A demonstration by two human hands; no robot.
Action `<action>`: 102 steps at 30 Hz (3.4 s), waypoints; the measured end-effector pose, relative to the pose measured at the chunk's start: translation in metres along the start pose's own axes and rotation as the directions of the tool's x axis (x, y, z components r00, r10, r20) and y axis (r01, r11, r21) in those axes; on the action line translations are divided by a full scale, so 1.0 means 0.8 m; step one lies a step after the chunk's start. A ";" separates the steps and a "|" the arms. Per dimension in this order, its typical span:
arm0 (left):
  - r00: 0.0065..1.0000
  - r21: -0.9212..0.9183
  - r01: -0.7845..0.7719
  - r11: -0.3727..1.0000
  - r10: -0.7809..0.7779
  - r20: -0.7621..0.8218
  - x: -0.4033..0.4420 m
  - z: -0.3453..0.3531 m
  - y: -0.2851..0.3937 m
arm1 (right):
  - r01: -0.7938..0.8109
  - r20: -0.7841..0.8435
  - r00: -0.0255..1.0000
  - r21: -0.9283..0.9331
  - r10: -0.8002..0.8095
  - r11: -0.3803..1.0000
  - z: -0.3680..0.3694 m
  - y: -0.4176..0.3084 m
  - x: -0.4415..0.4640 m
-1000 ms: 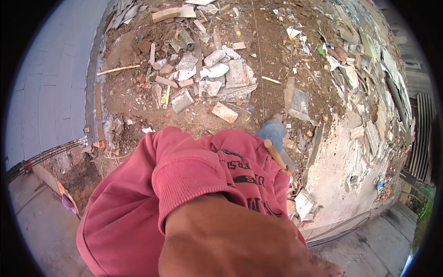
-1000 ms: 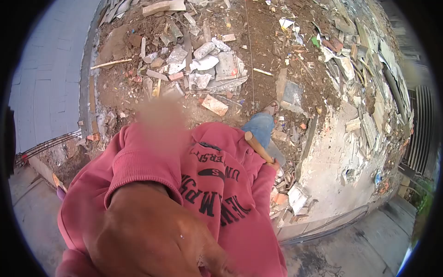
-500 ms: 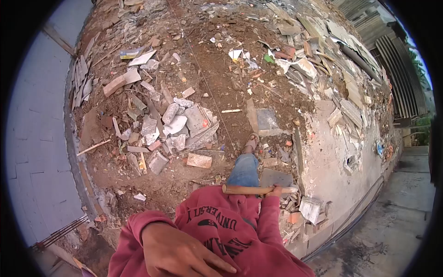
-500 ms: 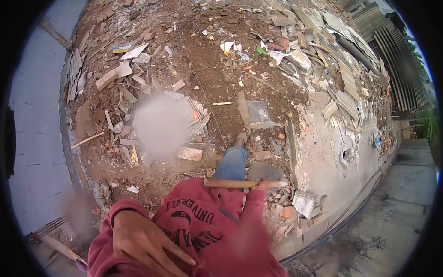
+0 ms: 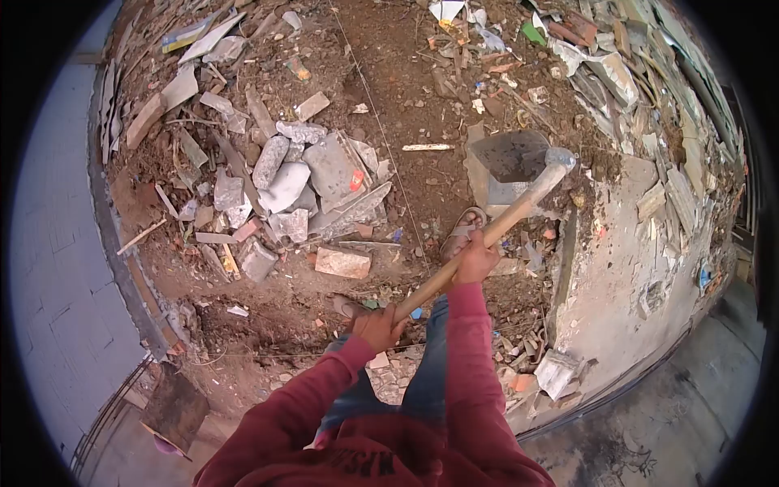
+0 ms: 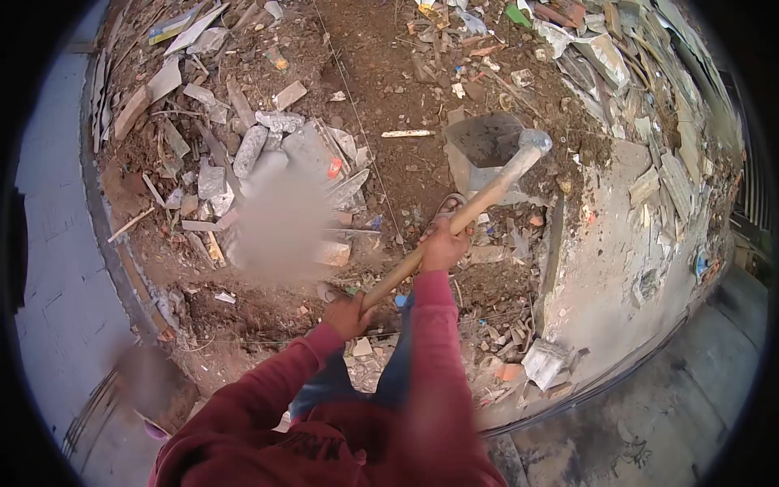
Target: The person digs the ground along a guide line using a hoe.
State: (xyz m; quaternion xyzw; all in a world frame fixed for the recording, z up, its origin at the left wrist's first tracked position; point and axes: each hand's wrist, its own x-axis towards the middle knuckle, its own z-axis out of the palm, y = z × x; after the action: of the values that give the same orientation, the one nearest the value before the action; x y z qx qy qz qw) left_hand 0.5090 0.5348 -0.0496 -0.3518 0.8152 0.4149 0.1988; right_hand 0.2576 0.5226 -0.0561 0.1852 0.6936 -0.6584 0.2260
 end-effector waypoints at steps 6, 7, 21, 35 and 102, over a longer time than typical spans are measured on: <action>0.949 -0.116 0.234 0.965 -0.253 -0.190 0.202 0.116 -0.157 | -0.071 0.082 0.994 -0.022 0.073 0.997 0.113 0.166 0.132; 0.942 -0.110 0.257 0.960 -0.275 -0.194 0.216 0.111 -0.168 | -0.054 0.090 0.994 -0.022 0.056 0.998 0.121 0.194 0.148; 0.921 -0.205 0.121 0.971 -0.187 -0.341 0.218 0.047 -0.161 | -0.130 0.052 0.990 0.043 0.128 0.991 0.124 0.209 0.157; 0.952 0.043 0.147 0.988 -0.129 -0.279 0.185 0.068 -0.128 | -0.195 0.082 0.978 0.036 0.192 0.980 0.074 0.147 0.126; 0.936 -0.450 0.285 0.847 -0.347 -0.061 0.013 -0.295 0.301 | -0.385 0.294 0.842 -0.261 0.453 0.885 0.177 -0.344 0.096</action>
State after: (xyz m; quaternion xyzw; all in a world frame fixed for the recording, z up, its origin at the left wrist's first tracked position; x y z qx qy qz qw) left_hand 0.3166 0.4368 0.2094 -0.5449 0.6449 0.5215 0.1235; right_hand 0.0508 0.3605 0.1248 0.1915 0.6451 -0.5450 0.5001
